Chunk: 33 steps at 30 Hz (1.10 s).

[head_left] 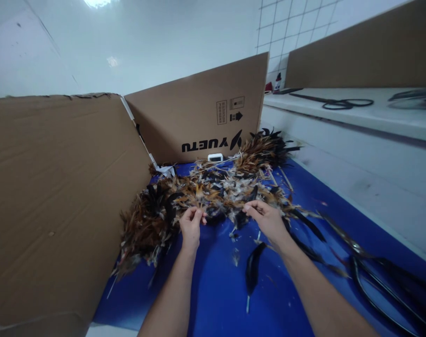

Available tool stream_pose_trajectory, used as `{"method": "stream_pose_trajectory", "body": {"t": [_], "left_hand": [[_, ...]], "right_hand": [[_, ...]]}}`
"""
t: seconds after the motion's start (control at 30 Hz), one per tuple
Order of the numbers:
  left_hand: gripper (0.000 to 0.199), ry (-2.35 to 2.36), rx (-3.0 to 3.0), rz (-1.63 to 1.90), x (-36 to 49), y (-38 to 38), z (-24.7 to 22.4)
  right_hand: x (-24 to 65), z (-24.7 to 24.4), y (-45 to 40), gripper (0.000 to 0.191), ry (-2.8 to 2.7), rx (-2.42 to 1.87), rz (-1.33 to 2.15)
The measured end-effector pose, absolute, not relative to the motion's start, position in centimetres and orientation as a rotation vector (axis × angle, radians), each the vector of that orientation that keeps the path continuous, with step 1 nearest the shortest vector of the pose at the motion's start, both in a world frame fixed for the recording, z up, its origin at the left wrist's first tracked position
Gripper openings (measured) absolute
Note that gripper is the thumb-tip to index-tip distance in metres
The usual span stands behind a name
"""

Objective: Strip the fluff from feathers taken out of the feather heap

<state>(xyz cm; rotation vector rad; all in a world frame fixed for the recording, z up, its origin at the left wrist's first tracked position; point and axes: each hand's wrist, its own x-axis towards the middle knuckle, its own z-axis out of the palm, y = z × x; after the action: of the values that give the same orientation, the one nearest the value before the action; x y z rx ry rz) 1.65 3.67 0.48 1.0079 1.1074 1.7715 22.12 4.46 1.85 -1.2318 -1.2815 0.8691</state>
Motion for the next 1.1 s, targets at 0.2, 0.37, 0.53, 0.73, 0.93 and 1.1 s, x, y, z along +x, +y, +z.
{"method": "stream_pose_trajectory", "body": {"t": [0.2, 0.37, 0.53, 0.73, 0.93, 1.1], "left_hand": [[0.026, 1.105, 1.009, 1.766, 1.7, 3.7, 0.5], [0.023, 1.094, 1.023, 1.767, 1.7, 3.6, 0.6], [0.024, 1.1, 1.0, 1.758, 1.8, 3.5, 0.7], [0.024, 1.101, 1.021, 1.711, 1.9, 3.6, 0.3], [0.025, 1.102, 1.074, 1.634, 2.7, 3.4, -0.3], [0.025, 1.086, 1.076, 1.552, 3.4, 3.3, -0.8]], "right_hand": [[22.6, 1.5, 4.8, 0.022, -1.216, -1.25, 0.852], [23.2, 1.3, 5.1, 0.024, -1.126, -1.229, 0.844], [23.2, 2.1, 4.8, 0.021, -1.027, -1.102, 0.977], [23.2, 3.0, 4.3, 0.018, -0.822, -0.806, 1.314], [23.5, 3.5, 4.2, 0.022, -0.807, -0.848, 1.314], [24.0, 3.5, 4.7, 0.024, -0.787, -1.11, 1.07]]}}
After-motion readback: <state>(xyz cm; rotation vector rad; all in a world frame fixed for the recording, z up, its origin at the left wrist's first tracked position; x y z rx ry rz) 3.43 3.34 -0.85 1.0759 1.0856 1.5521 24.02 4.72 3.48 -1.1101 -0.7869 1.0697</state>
